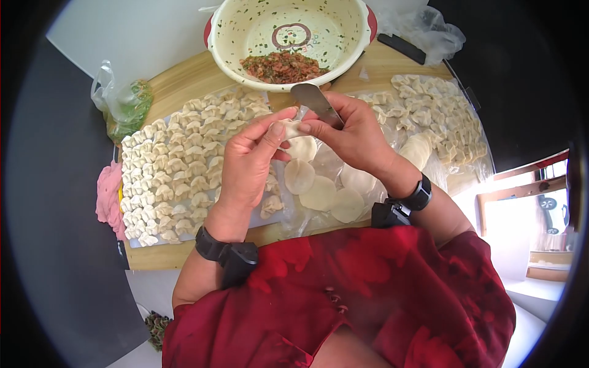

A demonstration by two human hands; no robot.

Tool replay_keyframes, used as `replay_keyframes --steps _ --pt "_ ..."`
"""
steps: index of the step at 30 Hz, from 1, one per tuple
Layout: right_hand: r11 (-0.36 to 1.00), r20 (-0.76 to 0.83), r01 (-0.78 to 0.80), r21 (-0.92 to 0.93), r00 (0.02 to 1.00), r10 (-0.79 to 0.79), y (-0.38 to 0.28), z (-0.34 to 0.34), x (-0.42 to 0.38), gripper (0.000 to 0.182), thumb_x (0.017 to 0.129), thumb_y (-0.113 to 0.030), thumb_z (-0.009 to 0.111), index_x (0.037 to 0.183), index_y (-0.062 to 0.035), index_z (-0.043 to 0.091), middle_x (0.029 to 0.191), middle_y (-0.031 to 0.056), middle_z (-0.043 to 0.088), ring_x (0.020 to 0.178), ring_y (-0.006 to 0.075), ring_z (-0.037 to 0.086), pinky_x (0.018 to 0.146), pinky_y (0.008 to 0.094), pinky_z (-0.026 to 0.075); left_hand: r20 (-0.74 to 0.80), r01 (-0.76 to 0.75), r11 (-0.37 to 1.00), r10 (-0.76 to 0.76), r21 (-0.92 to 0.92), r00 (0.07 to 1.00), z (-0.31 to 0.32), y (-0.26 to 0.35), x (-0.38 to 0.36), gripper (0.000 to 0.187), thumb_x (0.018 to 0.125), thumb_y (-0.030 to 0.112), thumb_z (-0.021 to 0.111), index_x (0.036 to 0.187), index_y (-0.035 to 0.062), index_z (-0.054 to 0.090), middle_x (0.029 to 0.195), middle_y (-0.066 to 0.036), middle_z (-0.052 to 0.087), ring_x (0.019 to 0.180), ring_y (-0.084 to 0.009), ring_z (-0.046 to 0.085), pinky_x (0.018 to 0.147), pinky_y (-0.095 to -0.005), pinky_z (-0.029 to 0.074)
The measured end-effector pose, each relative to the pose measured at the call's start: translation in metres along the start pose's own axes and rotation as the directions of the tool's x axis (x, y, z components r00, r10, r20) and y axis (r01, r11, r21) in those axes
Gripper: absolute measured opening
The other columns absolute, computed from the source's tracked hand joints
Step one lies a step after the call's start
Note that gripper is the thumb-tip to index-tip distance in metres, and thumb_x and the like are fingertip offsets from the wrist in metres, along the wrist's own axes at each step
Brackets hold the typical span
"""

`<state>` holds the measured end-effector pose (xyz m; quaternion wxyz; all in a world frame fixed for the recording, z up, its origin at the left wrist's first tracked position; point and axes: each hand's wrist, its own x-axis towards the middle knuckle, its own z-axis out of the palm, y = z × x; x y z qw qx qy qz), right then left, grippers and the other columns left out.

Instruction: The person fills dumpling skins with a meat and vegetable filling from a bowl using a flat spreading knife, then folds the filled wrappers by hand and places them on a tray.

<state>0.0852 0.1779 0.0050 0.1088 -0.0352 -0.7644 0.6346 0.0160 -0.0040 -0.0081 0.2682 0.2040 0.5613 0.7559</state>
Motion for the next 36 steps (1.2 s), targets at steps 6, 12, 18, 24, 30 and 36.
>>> replay_keyframes --steps 6,12,18,24,30,36 --pt "0.984 -0.064 0.137 0.116 0.989 -0.131 0.003 0.012 0.002 0.018 0.087 -0.017 0.073 0.095 -0.004 0.063 0.076 -0.005 0.059 0.068 0.0023 0.049 0.059 0.0205 0.044 -0.07 -0.096 0.991 0.102 0.094 0.992 0.0 -0.001 0.001 0.027 0.093 0.018 0.065 0.117 0.0056 0.067 0.099 -0.001 0.063 0.081 -0.0072 0.06 0.07 -0.0215 0.051" --pt "0.996 0.003 0.084 -0.002 0.996 -0.084 0.007 0.007 0.005 0.017 0.087 -0.014 0.073 0.097 -0.0027 0.064 0.079 -0.0027 0.062 0.071 0.0034 0.054 0.061 0.0218 0.046 -0.11 -0.176 0.972 0.195 0.159 0.975 0.0 -0.006 0.004 0.027 0.09 0.009 0.068 0.116 0.0031 0.066 0.1 -0.002 0.064 0.078 -0.0091 0.063 0.067 -0.0217 0.052" --pt "0.979 -0.009 0.193 -0.058 0.981 -0.194 0.005 0.006 0.004 0.014 0.086 -0.01 0.07 0.096 -0.0029 0.064 0.073 0.0009 0.064 0.068 0.0055 0.057 0.058 0.0251 0.046 -0.13 -0.194 0.942 0.236 0.273 0.963 0.0 -0.005 0.006 0.022 0.087 0.006 0.07 0.108 0.0042 0.071 0.101 -0.002 0.058 0.076 -0.0075 0.062 0.064 -0.0189 0.053" --pt "0.87 -0.029 0.376 -0.32 0.914 -0.405 0.004 0.008 0.001 0.013 0.081 -0.003 0.068 0.092 -0.0059 0.062 0.073 0.0117 0.062 0.064 0.0263 0.057 0.059 0.0325 0.046 -0.138 -0.228 0.886 0.305 0.405 0.942 0.005 -0.006 0.007 0.013 0.083 0.001 0.073 0.095 0.0022 0.071 0.09 0.0 0.06 0.07 -0.0056 0.058 0.059 -0.0182 0.048" --pt "0.894 -0.118 0.387 -0.227 0.9 -0.42 0.015 0.018 -0.003 0.017 0.074 0.008 0.056 0.083 -0.0053 0.052 0.072 0.0138 0.055 0.064 0.0294 0.053 0.059 0.034 0.045 -0.185 -0.218 0.946 0.265 0.241 0.946 0.015 -0.019 0.011 0.011 0.086 0.002 0.069 0.096 0.0002 0.066 0.083 -0.004 0.064 0.071 -0.0105 0.059 0.062 -0.023 0.047" --pt "0.919 -0.133 0.345 -0.189 0.919 -0.372 0.016 0.006 -0.007 0.007 0.088 -0.003 0.063 0.092 -0.0066 0.057 0.072 0.0023 0.055 0.065 0.0114 0.05 0.061 0.0261 0.045 -0.188 -0.205 0.975 0.219 0.09 0.957 0.019 -0.023 0.014 0.011 0.086 0.004 0.071 0.096 0.0018 0.066 0.084 -0.003 0.066 0.073 -0.009 0.061 0.066 -0.0215 0.051"
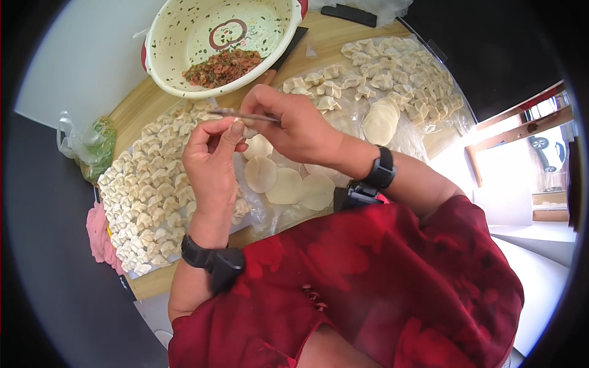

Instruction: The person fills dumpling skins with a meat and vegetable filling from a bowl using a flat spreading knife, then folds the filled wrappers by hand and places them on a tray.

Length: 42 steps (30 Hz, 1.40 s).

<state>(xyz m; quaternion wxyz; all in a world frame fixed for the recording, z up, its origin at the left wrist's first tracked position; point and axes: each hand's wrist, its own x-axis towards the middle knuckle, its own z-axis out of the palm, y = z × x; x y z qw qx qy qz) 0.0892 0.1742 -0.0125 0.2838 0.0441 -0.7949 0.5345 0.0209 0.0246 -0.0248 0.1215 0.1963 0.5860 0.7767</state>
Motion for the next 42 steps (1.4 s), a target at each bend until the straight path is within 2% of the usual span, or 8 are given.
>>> replay_keyframes --steps 5,15,20,26,29,36,38,42 --pt "0.976 0.184 -0.021 -0.217 0.981 0.062 -0.01 -0.033 -0.001 0.025 0.085 -0.012 0.071 0.109 -0.0095 0.063 0.08 0.0036 0.063 0.068 0.0155 0.059 0.061 0.0278 0.047 0.128 0.083 0.991 -0.096 0.103 0.987 -0.006 0.005 0.002 0.01 0.09 0.008 0.067 0.098 0.002 0.066 0.085 -0.003 0.067 0.074 -0.009 0.062 0.068 -0.0228 0.052" --pt "0.949 0.12 0.156 -0.273 0.985 -0.128 0.018 -0.055 -0.025 0.019 0.077 -0.003 0.074 0.095 -0.0075 0.068 0.08 0.0027 0.064 0.065 0.011 0.058 0.057 0.0254 0.046 0.35 0.21 0.948 -0.286 0.24 0.892 0.007 0.013 -0.01 0.025 0.092 0.006 0.062 0.117 0.002 0.063 0.101 -0.007 0.068 0.088 -0.0136 0.067 0.073 -0.0236 0.054" --pt "0.881 -0.04 -0.332 -0.337 0.94 0.339 0.017 -0.1 -0.034 0.005 0.086 -0.005 0.068 0.091 -0.0039 0.067 0.071 -0.0009 0.06 0.065 0.0059 0.053 0.054 0.0219 0.042 0.421 0.255 0.938 -0.334 0.234 0.844 0.002 0.01 -0.008 0.036 0.095 0.014 0.059 0.129 0.0036 0.056 0.12 -0.008 0.063 0.1 -0.0182 0.065 0.082 -0.0282 0.052" --pt "0.881 0.019 -0.388 -0.272 0.913 0.408 0.025 -0.09 -0.052 0.017 0.094 -0.016 0.059 0.095 -0.0035 0.07 0.072 0.0013 0.059 0.068 0.0088 0.051 0.062 0.0258 0.044 0.352 0.25 0.928 -0.339 0.275 0.872 -0.001 0.014 -0.003 0.031 0.094 0.014 0.062 0.123 0.0033 0.061 0.114 -0.007 0.066 0.096 -0.0135 0.065 0.078 -0.0252 0.052" --pt "0.831 0.026 -0.267 -0.488 0.947 0.319 0.035 -0.073 -0.047 0.013 0.088 -0.012 0.063 0.097 -0.0036 0.069 0.077 0.0099 0.064 0.072 0.0175 0.059 0.067 0.03 0.048 0.317 0.232 0.932 -0.317 0.278 0.894 -0.01 0.018 -0.002 0.029 0.095 0.015 0.061 0.121 0.003 0.062 0.11 -0.006 0.067 0.094 -0.013 0.065 0.078 -0.025 0.052" --pt "0.877 0.078 -0.307 -0.37 0.93 0.359 0.038 -0.042 -0.043 0.015 0.081 -0.01 0.07 0.095 -0.0048 0.069 0.081 0.011 0.066 0.073 0.0215 0.063 0.068 0.0319 0.05 0.284 0.254 0.927 -0.33 0.275 0.9 -0.026 0.023 -0.005 0.027 0.097 0.015 0.057 0.121 0.0045 0.061 0.108 -0.006 0.065 0.093 -0.0133 0.064 0.08 -0.0254 0.05" --pt "0.912 0.147 -0.124 -0.39 0.97 0.195 0.042 -0.039 -0.042 0.014 0.078 -0.006 0.072 0.092 -0.0061 0.069 0.082 0.0102 0.067 0.074 0.0225 0.063 0.069 0.0318 0.051 0.262 0.266 0.926 -0.336 0.269 0.905 -0.028 0.021 -0.005 0.026 0.097 0.014 0.056 0.121 0.0039 0.062 0.108 -0.006 0.065 0.093 -0.0135 0.064 0.08 -0.0253 0.05" --pt "0.903 0.149 -0.02 -0.429 0.984 0.093 0.041 -0.047 -0.042 0.011 0.077 -0.01 0.07 0.088 -0.0075 0.068 0.081 0.011 0.068 0.075 0.028 0.066 0.068 0.0363 0.053 0.276 0.275 0.924 -0.346 0.265 0.897 -0.029 0.02 -0.004 0.026 0.097 0.015 0.056 0.12 0.0034 0.062 0.107 -0.006 0.065 0.092 -0.0136 0.064 0.08 -0.0253 0.051"
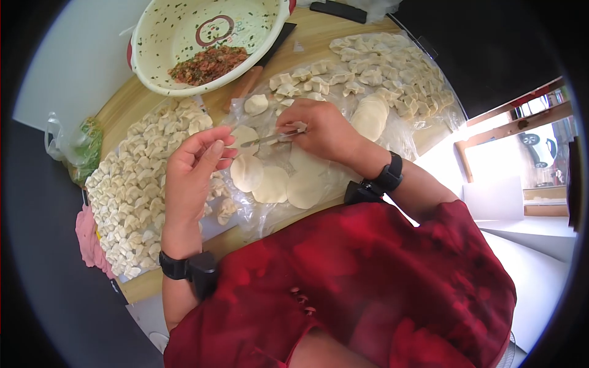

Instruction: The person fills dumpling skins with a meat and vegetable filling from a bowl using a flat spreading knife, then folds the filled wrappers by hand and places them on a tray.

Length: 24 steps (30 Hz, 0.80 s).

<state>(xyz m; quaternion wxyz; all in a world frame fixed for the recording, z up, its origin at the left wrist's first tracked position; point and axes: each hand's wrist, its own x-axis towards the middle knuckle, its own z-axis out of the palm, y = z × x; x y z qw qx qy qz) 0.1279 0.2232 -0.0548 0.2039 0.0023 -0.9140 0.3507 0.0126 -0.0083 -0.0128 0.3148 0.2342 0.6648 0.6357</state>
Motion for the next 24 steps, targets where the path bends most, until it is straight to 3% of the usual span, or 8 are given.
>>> replay_keyframes --steps 4,6,9,13,15,19,22,24 --pt "0.999 -0.175 -0.025 0.021 0.984 0.028 0.005 -0.041 0.002 0.011 0.076 -0.006 0.07 0.087 -0.006 0.067 0.082 0.0108 0.068 0.074 0.0269 0.066 0.068 0.0354 0.053 -0.039 -0.014 1.0 0.013 -0.022 0.999 -0.005 -0.004 0.0 0.026 0.096 0.016 0.06 0.118 0.0024 0.063 0.105 -0.007 0.068 0.09 -0.0135 0.065 0.077 -0.0242 0.051" --pt "0.962 -0.205 -0.264 -0.064 0.947 0.247 0.006 -0.065 0.001 0.012 0.08 -0.008 0.072 0.09 -0.0046 0.069 0.078 0.0076 0.067 0.071 0.0191 0.063 0.068 0.0294 0.051 -0.041 -0.018 1.0 0.017 -0.026 0.999 -0.005 -0.005 0.0 0.026 0.096 0.016 0.06 0.118 0.0024 0.063 0.105 -0.007 0.068 0.09 -0.0135 0.065 0.077 -0.0243 0.051" --pt "0.923 -0.194 -0.341 -0.179 0.932 0.307 0.027 -0.076 -0.005 0.012 0.081 -0.01 0.072 0.091 -0.0038 0.068 0.077 0.0083 0.068 0.071 0.0196 0.064 0.068 0.0303 0.051 -0.028 -0.016 0.999 0.015 -0.034 0.999 -0.003 -0.004 0.002 0.027 0.096 0.017 0.06 0.118 0.0025 0.063 0.105 -0.007 0.068 0.09 -0.0137 0.066 0.077 -0.0244 0.051" --pt "0.913 -0.235 -0.327 -0.245 0.934 0.271 0.04 -0.068 -0.01 0.012 0.08 -0.01 0.072 0.09 -0.0042 0.068 0.078 0.0097 0.068 0.072 0.0213 0.066 0.068 0.0313 0.052 -0.01 -0.009 1.0 0.008 -0.029 1.0 -0.003 -0.003 0.001 0.026 0.097 0.017 0.059 0.118 0.003 0.062 0.106 -0.006 0.067 0.091 -0.0135 0.065 0.078 -0.0246 0.051" --pt "0.905 -0.274 -0.32 -0.281 0.93 0.244 0.041 -0.064 -0.01 0.011 0.077 -0.008 0.067 0.088 -0.0057 0.064 0.079 0.0138 0.066 0.075 0.0321 0.065 0.066 0.0389 0.051 -0.007 0.0 1.0 0.0 -0.015 1.0 -0.004 -0.003 -0.001 0.026 0.097 0.015 0.056 0.12 0.0035 0.062 0.107 -0.006 0.066 0.092 -0.0134 0.064 0.079 -0.0248 0.051" --pt "0.888 -0.227 -0.36 -0.285 0.926 0.303 0.041 -0.06 -0.012 0.013 0.074 -0.004 0.064 0.087 -0.006 0.063 0.079 0.014 0.066 0.076 0.0334 0.064 0.067 0.0406 0.051 -0.031 -0.004 1.0 0.004 -0.001 1.0 -0.007 -0.002 -0.003 0.026 0.098 0.015 0.056 0.12 0.0034 0.062 0.107 -0.006 0.066 0.092 -0.0136 0.064 0.08 -0.0253 0.051" --pt "0.914 -0.196 -0.298 -0.277 0.948 0.25 0.043 -0.062 -0.014 0.014 0.073 -0.001 0.061 0.086 -0.0059 0.061 0.08 0.0134 0.065 0.078 0.0332 0.063 0.068 0.04 0.051 -0.04 -0.011 1.0 0.011 -0.009 0.999 -0.006 -0.003 -0.004 0.026 0.097 0.016 0.058 0.119 0.0029 0.062 0.106 -0.006 0.067 0.091 -0.0136 0.065 0.079 -0.025 0.051" --pt "0.926 -0.207 -0.198 -0.323 0.969 0.134 0.043 -0.064 -0.016 0.021 0.071 0.005 0.063 0.09 -0.0052 0.064 0.082 0.011 0.066 0.077 0.0278 0.065 0.068 0.0339 0.051 -0.044 -0.017 1.0 0.016 -0.022 0.999 -0.005 -0.003 -0.003 0.027 0.096 0.017 0.06 0.117 0.0023 0.063 0.104 -0.007 0.067 0.09 -0.0137 0.065 0.078 -0.0246 0.051"
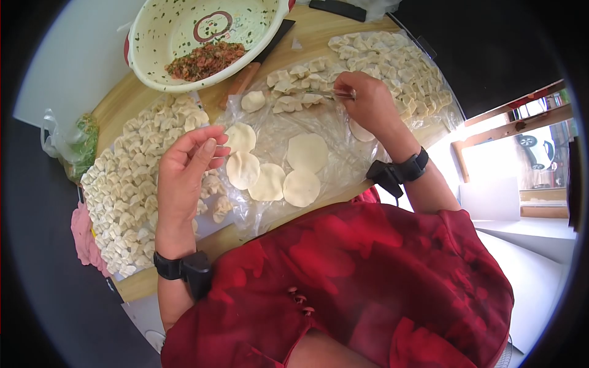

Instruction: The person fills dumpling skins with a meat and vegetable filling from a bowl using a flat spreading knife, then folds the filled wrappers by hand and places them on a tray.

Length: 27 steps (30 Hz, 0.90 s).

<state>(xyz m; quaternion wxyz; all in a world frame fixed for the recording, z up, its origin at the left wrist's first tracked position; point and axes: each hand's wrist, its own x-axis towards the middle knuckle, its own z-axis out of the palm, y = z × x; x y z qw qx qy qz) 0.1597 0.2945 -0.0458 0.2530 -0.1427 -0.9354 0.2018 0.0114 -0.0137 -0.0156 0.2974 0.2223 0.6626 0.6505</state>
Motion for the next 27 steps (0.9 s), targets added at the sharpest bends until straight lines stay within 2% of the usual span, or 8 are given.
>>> replay_keyframes --steps 16,18,19,21,22,24,25,27 --pt "1.0 0.061 -0.011 0.02 0.998 0.01 0.004 0.0 -0.005 0.032 0.07 0.011 0.061 0.097 -0.0056 0.065 0.091 0.0114 0.066 0.083 0.0262 0.067 0.073 0.0336 0.053 0.021 0.007 1.0 -0.007 0.0 1.0 -0.001 -0.002 0.0 0.026 0.096 0.018 0.059 0.117 0.0026 0.063 0.105 -0.007 0.068 0.09 -0.0134 0.065 0.078 -0.0247 0.05" --pt "0.999 -0.092 0.034 0.006 0.995 -0.034 -0.004 -0.004 -0.005 0.023 0.075 0.0 0.065 0.096 -0.0094 0.066 0.089 0.0098 0.066 0.083 0.0283 0.066 0.07 0.0357 0.053 0.02 0.01 1.0 -0.01 0.002 1.0 -0.002 -0.002 0.0 0.026 0.096 0.018 0.059 0.117 0.0026 0.063 0.105 -0.007 0.068 0.09 -0.0133 0.065 0.078 -0.0247 0.05" --pt "0.999 -0.087 0.036 0.008 0.996 -0.035 -0.007 -0.005 -0.004 0.023 0.075 0.0 0.065 0.096 -0.0094 0.066 0.089 0.0098 0.066 0.083 0.0283 0.066 0.07 0.0357 0.053 0.023 0.009 1.0 -0.009 0.003 1.0 -0.002 -0.002 0.0 0.026 0.096 0.018 0.059 0.118 0.0027 0.063 0.105 -0.007 0.068 0.09 -0.0134 0.065 0.079 -0.0248 0.05" --pt "0.991 0.009 0.011 0.131 1.0 -0.012 -0.014 -0.008 -0.007 0.021 0.076 -0.003 0.073 0.096 -0.0061 0.068 0.091 0.0091 0.068 0.078 0.0205 0.066 0.071 0.0316 0.052 0.024 0.009 1.0 -0.009 0.006 1.0 -0.002 -0.002 0.0 0.026 0.096 0.017 0.059 0.118 0.0027 0.063 0.105 -0.006 0.068 0.09 -0.0135 0.065 0.079 -0.0249 0.05" --pt "0.991 0.01 0.01 0.132 1.0 -0.011 -0.017 -0.006 -0.008 0.021 0.076 -0.003 0.073 0.096 -0.0061 0.068 0.091 0.0091 0.068 0.078 0.0205 0.066 0.071 0.0316 0.052 0.027 0.017 1.0 -0.017 0.007 0.999 -0.002 -0.002 0.001 0.026 0.096 0.017 0.059 0.118 0.0029 0.063 0.105 -0.006 0.068 0.091 -0.0137 0.065 0.079 -0.025 0.05" --pt "0.971 0.411 -0.128 0.2 0.911 0.036 -0.027 0.001 -0.011 0.018 0.076 -0.011 0.076 0.091 -0.005 0.069 0.087 0.0087 0.069 0.079 0.0175 0.065 0.071 0.0311 0.051 0.032 0.023 1.0 -0.024 0.007 0.999 0.0 -0.002 0.001 0.027 0.096 0.017 0.06 0.118 0.0031 0.063 0.105 -0.006 0.068 0.091 -0.0138 0.065 0.079 -0.0251 0.05" --pt "0.97 0.465 -0.156 0.186 0.884 0.053 -0.034 0.003 -0.012 0.021 0.076 -0.018 0.078 0.089 -0.0045 0.069 0.083 0.0097 0.068 0.079 0.0178 0.065 0.073 0.0311 0.051 0.048 0.026 1.0 -0.027 0.007 0.998 0.0 -0.002 0.001 0.027 0.096 0.018 0.06 0.119 0.0035 0.063 0.105 -0.007 0.068 0.091 -0.014 0.065 0.08 -0.025 0.05" --pt "0.969 0.494 -0.16 0.186 0.868 0.049 -0.038 0.007 -0.013 0.023 0.076 -0.02 0.079 0.088 -0.0041 0.069 0.083 0.0087 0.069 0.08 0.0192 0.065 0.077 0.0306 0.051 0.056 0.03 1.0 -0.03 0.007 0.998 -0.001 -0.001 -0.002 0.027 0.096 0.018 0.06 0.119 0.0039 0.063 0.106 -0.007 0.068 0.092 -0.0141 0.065 0.08 -0.025 0.05"
